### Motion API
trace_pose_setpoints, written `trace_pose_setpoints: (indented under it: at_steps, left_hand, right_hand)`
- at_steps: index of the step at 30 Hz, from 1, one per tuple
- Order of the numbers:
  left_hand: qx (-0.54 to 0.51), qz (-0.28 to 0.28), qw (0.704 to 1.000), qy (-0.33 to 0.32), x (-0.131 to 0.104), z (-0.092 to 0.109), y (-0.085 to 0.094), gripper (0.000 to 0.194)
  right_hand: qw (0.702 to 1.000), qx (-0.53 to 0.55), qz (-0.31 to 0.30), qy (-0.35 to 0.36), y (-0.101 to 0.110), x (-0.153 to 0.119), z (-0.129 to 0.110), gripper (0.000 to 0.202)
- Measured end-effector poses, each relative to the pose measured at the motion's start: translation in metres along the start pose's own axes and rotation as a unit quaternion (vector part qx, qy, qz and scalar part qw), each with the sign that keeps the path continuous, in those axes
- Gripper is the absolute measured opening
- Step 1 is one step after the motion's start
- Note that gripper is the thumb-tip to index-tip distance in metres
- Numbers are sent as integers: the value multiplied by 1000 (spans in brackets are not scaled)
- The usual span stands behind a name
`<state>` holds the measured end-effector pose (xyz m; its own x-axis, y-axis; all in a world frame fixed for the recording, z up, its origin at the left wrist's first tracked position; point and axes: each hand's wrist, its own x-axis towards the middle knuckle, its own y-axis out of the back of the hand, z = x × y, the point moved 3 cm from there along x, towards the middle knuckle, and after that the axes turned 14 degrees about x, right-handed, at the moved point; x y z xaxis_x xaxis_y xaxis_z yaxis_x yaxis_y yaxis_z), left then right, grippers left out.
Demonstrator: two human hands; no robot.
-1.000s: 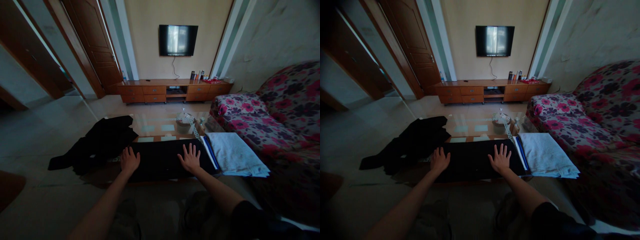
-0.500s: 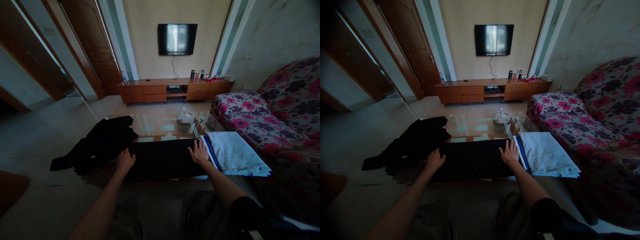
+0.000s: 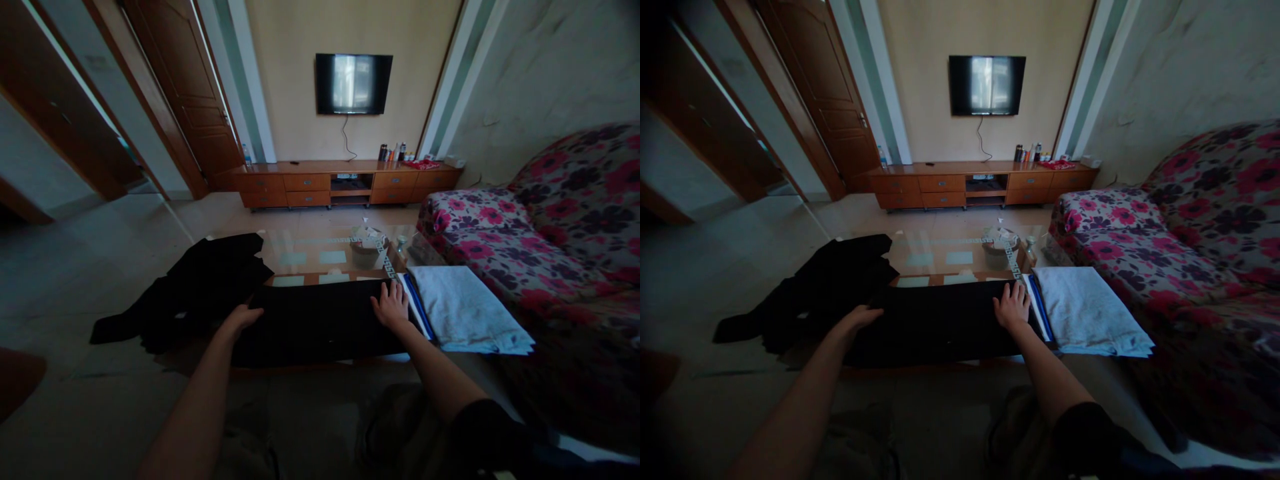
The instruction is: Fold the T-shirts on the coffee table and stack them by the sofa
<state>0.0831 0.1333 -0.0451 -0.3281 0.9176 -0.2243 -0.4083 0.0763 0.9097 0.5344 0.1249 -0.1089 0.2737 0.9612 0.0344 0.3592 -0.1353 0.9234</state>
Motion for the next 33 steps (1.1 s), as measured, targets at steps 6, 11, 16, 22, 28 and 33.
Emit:
trace_pose_setpoints:
  at_steps: [6,11,16,22,28,33]
  left_hand:
    - [27,-27,999,-22,16,12,4,39]
    - [26,63,985,-157,-11,54,10,52]
    - [-177,-140,942,-250,-64,97,3,63]
    - [-207,-518,771,-309,-131,107,2,43]
    - [-302,-641,656,-260,-180,126,-80,36]
    - [-564,-336,742,-138,-146,149,-131,31]
  right_hand:
    - [964,246,-44,89,8,-4,-69,65]
    - [713,642,-275,-68,-16,-27,-135,46]
    - [487,744,-437,-134,-22,-57,-177,50]
    - [514,762,-357,-166,-19,-47,-177,8]
    - [433,807,-360,-178,4,-43,-183,9]
    - [370,834,-359,-198,26,-44,-179,11]
